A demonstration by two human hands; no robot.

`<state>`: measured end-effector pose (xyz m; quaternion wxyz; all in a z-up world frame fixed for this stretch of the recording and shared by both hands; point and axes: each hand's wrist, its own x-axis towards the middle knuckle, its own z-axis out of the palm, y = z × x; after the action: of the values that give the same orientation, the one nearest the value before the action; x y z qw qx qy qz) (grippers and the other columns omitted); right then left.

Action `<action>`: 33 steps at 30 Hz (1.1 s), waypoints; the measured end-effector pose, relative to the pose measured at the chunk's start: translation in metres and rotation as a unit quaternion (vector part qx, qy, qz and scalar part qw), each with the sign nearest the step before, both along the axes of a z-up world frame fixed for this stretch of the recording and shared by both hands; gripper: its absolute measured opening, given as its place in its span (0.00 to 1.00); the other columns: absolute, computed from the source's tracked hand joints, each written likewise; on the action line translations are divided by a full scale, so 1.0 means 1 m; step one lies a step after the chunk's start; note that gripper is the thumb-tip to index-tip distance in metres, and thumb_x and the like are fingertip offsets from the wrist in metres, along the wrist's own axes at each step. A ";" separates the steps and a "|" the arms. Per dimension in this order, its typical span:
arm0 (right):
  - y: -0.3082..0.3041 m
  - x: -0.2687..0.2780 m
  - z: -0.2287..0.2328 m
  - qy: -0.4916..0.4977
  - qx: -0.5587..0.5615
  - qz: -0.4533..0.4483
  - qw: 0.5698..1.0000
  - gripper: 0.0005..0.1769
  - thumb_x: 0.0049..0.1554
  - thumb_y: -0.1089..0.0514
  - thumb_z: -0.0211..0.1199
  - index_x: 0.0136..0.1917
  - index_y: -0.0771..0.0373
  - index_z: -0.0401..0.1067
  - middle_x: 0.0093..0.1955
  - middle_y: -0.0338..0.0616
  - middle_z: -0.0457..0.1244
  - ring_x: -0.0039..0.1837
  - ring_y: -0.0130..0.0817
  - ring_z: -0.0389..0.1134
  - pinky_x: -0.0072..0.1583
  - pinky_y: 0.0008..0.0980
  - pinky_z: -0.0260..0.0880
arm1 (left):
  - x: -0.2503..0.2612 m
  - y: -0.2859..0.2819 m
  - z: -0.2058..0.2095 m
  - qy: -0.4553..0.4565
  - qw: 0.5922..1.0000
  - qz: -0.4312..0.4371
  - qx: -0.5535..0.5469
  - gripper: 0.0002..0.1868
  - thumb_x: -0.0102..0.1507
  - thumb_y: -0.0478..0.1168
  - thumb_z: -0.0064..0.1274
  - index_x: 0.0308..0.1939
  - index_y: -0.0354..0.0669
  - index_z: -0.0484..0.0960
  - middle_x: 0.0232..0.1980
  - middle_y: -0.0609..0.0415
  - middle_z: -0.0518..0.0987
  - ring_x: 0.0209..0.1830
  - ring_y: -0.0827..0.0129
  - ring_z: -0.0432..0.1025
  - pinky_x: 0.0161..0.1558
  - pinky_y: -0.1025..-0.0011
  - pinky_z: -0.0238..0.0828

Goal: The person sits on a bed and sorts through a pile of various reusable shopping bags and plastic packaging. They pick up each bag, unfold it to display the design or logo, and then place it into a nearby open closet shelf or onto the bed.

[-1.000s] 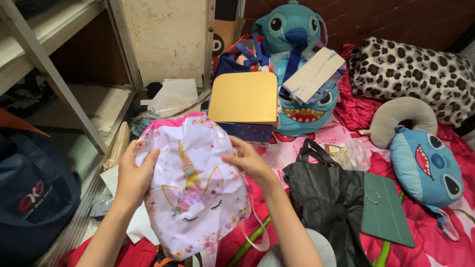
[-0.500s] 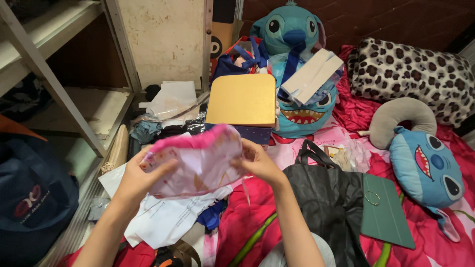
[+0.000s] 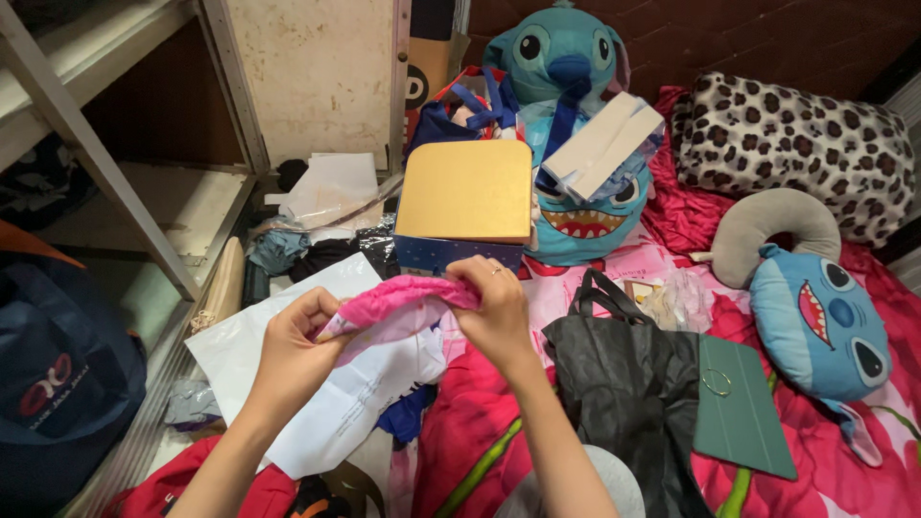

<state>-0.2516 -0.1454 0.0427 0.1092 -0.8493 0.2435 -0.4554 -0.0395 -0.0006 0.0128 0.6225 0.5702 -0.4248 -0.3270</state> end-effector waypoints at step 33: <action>-0.034 0.001 -0.031 0.076 0.161 -0.016 0.984 0.26 0.40 0.57 0.82 0.54 0.47 0.82 0.44 0.46 0.66 0.53 0.40 0.65 0.56 0.31 0.67 | 0.019 0.014 0.019 -0.199 0.971 0.101 0.091 0.24 0.54 0.31 0.49 0.54 0.47 0.83 0.48 0.51 0.83 0.47 0.61 0.81 0.48 0.64 0.74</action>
<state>-0.2509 -0.1795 0.0119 0.2183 -0.8487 0.3345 -0.3465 -0.0203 0.0137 0.0314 0.5009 0.7177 -0.4489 -0.1801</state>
